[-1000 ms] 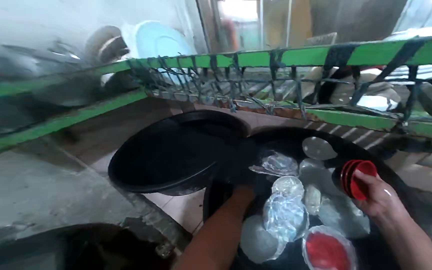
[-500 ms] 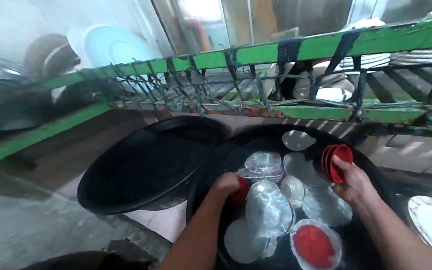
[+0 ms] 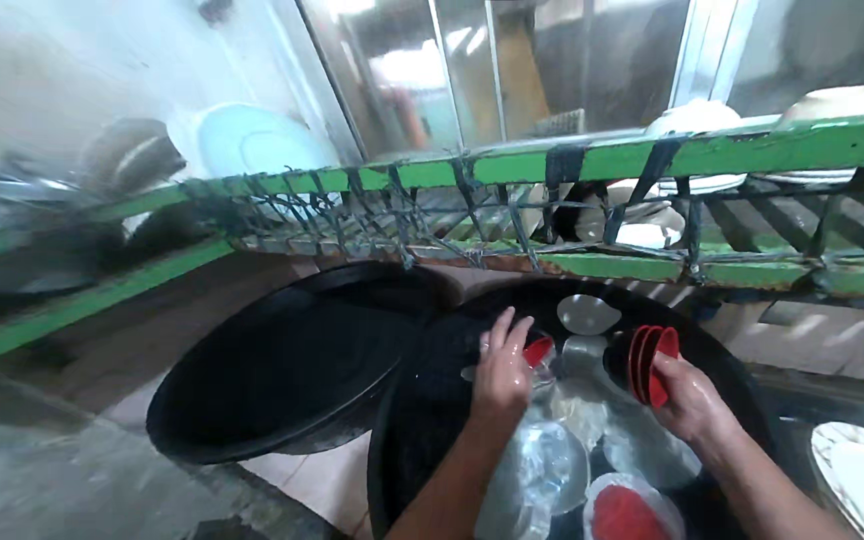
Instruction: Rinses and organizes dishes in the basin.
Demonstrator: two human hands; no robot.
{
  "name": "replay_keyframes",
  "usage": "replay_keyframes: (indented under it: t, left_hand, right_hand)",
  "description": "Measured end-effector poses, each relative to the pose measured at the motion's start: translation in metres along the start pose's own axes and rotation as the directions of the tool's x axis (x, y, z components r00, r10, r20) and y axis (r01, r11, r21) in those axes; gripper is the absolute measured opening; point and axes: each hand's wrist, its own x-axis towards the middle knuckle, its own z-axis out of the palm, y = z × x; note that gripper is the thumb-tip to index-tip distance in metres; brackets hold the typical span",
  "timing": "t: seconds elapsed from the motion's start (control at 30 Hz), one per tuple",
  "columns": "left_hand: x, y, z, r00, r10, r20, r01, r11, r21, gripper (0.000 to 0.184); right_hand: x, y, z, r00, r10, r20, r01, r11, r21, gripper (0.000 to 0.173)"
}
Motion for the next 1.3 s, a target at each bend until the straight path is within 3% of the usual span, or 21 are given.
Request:
replay_keyframes:
  t: [0.03, 0.1, 0.17, 0.23, 0.43, 0.57, 0.67, 0.7, 0.77, 0.83, 0.87, 0.93, 1.03, 1.1, 1.17, 1.3]
  left_hand:
    - [0.000, 0.010, 0.007, 0.993, -0.098, 0.073, 0.108, 0.982, -0.157, 0.050]
    - [0.000, 0.029, 0.015, 0.916, -0.284, 0.282, 0.389, 0.802, -0.454, 0.044]
    - [-0.005, 0.041, 0.017, 0.859, -0.329, 0.391, 0.509, 0.624, -0.593, 0.044]
    - [-0.011, 0.048, 0.019, 0.866, -0.295, 0.403, 0.498, 0.570, -0.654, 0.048]
    - [-0.018, 0.053, 0.036, 0.900, -0.229, 0.370, 0.429, 0.607, -0.669, 0.055]
    - [-0.023, 0.062, 0.039, 0.867, -0.239, 0.437, 0.497, 0.483, -0.721, 0.055]
    - [-0.028, 0.063, 0.036, 0.853, -0.133, 0.504, 0.509, 0.426, -0.748, 0.058]
    - [-0.028, 0.061, 0.034, 0.851, -0.074, 0.520, 0.491, 0.465, -0.737, 0.059]
    - [-0.024, 0.057, 0.030, 0.855, 0.083, 0.512, 0.333, 0.670, -0.664, 0.070]
    - [-0.024, 0.061, 0.017, 0.826, 0.207, 0.525, 0.038, 0.908, -0.418, 0.088]
    - [-0.026, 0.066, 0.011, 0.796, 0.235, 0.557, -0.109, 0.962, -0.250, 0.095]
    - [-0.035, 0.065, 0.009, 0.774, 0.355, 0.524, -0.375, 0.924, -0.073, 0.096]
    - [-0.043, 0.051, 0.021, 0.717, 0.668, 0.197, -0.678, 0.735, -0.024, 0.079]
    - [-0.044, 0.054, 0.024, 0.648, 0.754, 0.107, -0.755, 0.654, -0.040, 0.074]
    - [-0.045, 0.060, 0.024, 0.609, 0.786, 0.109, -0.780, 0.618, -0.096, 0.068]
    - [-0.047, 0.070, 0.015, 0.625, 0.734, 0.267, -0.707, 0.677, -0.207, 0.076]
  right_hand:
    - [0.000, 0.000, 0.000, 1.000, 0.016, 0.020, -0.016, 1.000, -0.001, 0.026]
    - [0.001, 0.001, 0.000, 0.998, 0.035, 0.050, -0.035, 0.999, 0.007, 0.026]
    - [0.001, 0.001, 0.000, 0.996, 0.033, 0.085, -0.034, 0.999, 0.016, 0.028]
    - [-0.001, 0.001, 0.002, 0.995, 0.034, 0.096, -0.036, 0.999, 0.013, 0.028]
    - [-0.001, 0.005, 0.004, 0.988, 0.065, 0.141, -0.050, 0.994, -0.101, 0.036]
    - [-0.002, 0.010, 0.005, 0.982, 0.116, 0.147, -0.094, 0.984, -0.150, 0.043]
    - [-0.002, 0.009, 0.000, 0.977, 0.129, 0.168, -0.099, 0.980, -0.174, 0.050]
    - [-0.003, 0.008, -0.003, 0.980, 0.116, 0.162, -0.090, 0.982, -0.163, 0.051]
    - [-0.006, 0.002, -0.010, 0.985, 0.097, 0.145, -0.080, 0.990, -0.120, 0.049]
    - [-0.010, -0.004, -0.014, 0.976, 0.140, 0.168, -0.128, 0.988, -0.081, 0.042]
    - [-0.012, -0.006, -0.019, 0.960, 0.176, 0.216, -0.160, 0.983, -0.089, 0.038]
    - [-0.013, -0.007, -0.028, 0.907, 0.247, 0.341, -0.197, 0.965, -0.174, 0.035]
    - [-0.017, -0.012, -0.031, 0.843, 0.325, 0.430, -0.227, 0.938, -0.264, 0.037]
    - [-0.019, -0.013, -0.032, 0.819, 0.349, 0.457, -0.230, 0.927, -0.295, 0.036]
    - [-0.019, -0.012, -0.033, 0.814, 0.369, 0.448, -0.220, 0.910, -0.350, 0.033]
    - [-0.023, -0.013, -0.024, 0.832, 0.457, 0.315, -0.257, 0.820, -0.512, 0.023]
